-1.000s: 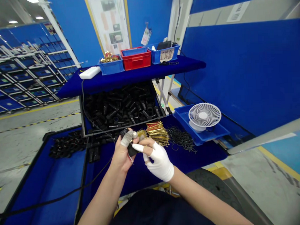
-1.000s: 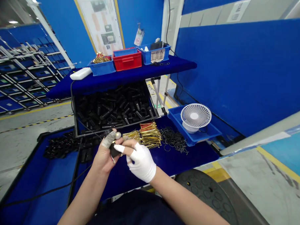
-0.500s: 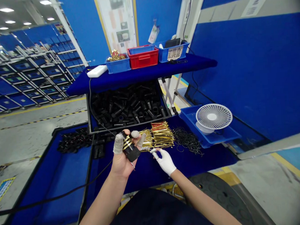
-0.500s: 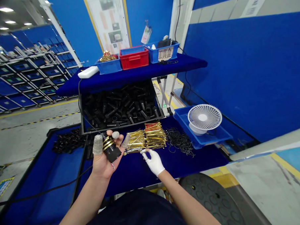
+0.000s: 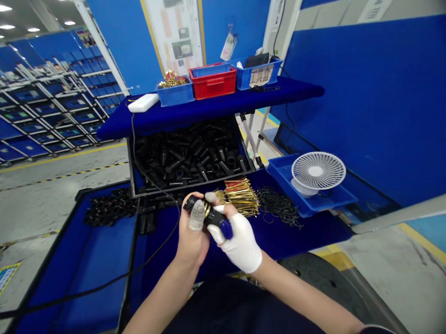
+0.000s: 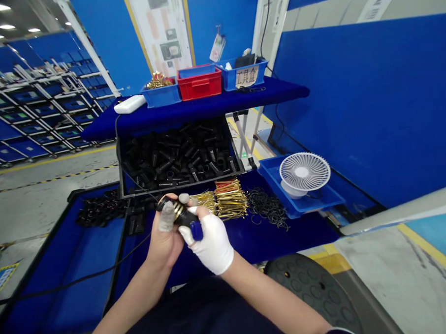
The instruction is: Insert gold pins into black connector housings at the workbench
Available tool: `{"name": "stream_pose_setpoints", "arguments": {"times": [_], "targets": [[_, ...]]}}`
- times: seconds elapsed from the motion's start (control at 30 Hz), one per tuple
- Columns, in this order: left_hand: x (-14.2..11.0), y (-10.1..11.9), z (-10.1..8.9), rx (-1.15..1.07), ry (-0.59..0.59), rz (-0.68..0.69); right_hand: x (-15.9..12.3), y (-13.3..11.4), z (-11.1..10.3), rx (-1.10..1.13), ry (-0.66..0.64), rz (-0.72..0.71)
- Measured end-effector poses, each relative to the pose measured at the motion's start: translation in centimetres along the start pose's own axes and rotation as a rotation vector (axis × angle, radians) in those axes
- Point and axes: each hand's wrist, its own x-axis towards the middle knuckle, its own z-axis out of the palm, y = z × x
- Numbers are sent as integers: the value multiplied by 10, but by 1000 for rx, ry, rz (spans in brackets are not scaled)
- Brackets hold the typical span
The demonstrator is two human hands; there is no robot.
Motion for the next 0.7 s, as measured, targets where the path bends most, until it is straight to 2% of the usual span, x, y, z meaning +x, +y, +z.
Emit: {"name": "stream_pose_setpoints", "arguments": {"times": [0.07, 0.17, 0.23, 0.3, 0.4, 0.47, 0.57, 0.7], "targets": [[3, 1, -3, -39, -1, -67, -4, 7, 1, -239, -13, -145], [12, 8, -13, -68, 68, -87, -6, 11, 2, -276, -184, -228], [18, 14, -23, -93, 109, -139, -3, 9, -2, -167, -264, -249], [19, 20, -33, -63, 103, -226, 5, 3, -11, -31, -236, -187], [11, 23, -43, 91, 32, -371, 19, -14, -27, 274, -38, 53], [1, 19, -46, 182, -23, -445, 25, -29, -33, 541, 84, 147], [-12, 12, -47, 266, -75, -477, 27, -49, -29, 817, 108, 108], [-17, 7, -51, 333, -117, -442, 21, -63, -8, 898, -12, 47]]}}
